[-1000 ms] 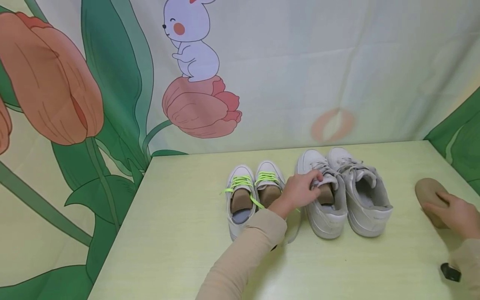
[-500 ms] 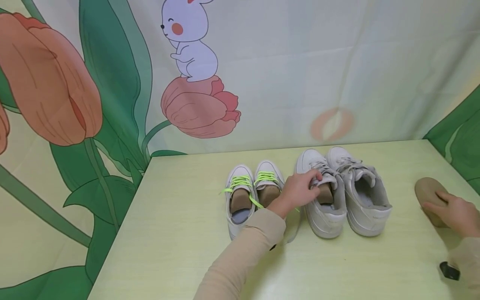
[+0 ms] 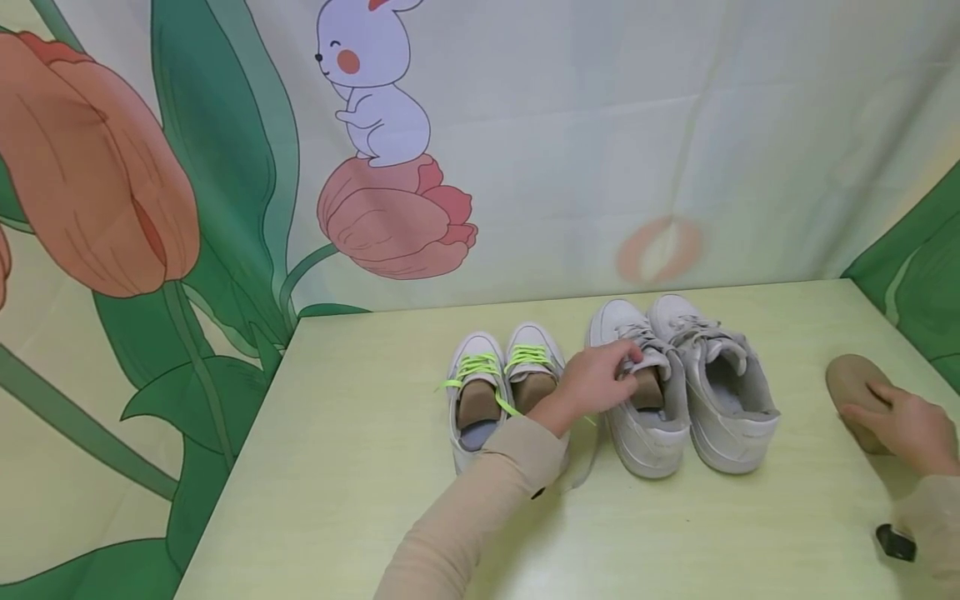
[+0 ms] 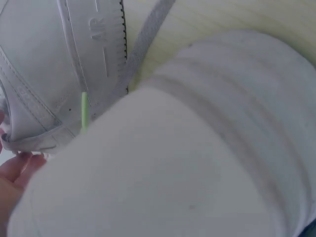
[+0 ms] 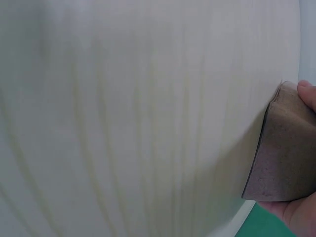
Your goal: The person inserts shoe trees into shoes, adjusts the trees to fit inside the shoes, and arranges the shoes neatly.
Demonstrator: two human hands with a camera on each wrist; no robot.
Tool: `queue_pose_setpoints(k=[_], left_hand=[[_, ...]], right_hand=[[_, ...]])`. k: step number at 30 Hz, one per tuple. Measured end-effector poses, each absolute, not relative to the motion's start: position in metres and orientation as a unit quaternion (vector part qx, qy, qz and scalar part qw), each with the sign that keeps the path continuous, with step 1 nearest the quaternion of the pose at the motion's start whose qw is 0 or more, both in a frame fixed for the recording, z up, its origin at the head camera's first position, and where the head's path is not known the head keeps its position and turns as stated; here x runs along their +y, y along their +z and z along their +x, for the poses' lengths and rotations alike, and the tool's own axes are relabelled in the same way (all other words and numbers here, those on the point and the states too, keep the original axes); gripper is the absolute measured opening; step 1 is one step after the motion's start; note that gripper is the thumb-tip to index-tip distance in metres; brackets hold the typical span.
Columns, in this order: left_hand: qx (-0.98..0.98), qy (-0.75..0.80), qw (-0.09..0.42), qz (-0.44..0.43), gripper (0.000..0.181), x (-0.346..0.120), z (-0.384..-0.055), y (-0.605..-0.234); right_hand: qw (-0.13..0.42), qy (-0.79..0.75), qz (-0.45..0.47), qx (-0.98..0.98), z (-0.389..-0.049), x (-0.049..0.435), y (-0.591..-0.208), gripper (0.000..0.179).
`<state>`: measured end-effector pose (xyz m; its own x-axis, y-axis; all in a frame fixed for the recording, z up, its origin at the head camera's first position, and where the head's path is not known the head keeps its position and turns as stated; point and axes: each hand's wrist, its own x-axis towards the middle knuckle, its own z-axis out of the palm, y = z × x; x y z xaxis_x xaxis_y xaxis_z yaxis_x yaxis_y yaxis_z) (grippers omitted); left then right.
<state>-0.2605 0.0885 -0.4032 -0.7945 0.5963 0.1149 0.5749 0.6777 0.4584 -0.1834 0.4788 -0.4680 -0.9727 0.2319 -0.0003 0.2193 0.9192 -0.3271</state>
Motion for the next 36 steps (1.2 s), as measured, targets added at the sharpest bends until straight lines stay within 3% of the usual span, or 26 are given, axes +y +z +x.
queue_pose_setpoints(k=[15,36], left_hand=[[0.899,0.243,-0.016,0.365,0.040,0.111,-0.260,-0.399],[0.911,0.187,0.007,0.368,0.053,0.135,-0.260,-0.391]], right_hand=[[0.027,0.151,-0.109,-0.982,-0.183,0.479,-0.468,0.076],[0.027,0.157,-0.109,-0.981,-0.180,0.476,-0.464,0.075]])
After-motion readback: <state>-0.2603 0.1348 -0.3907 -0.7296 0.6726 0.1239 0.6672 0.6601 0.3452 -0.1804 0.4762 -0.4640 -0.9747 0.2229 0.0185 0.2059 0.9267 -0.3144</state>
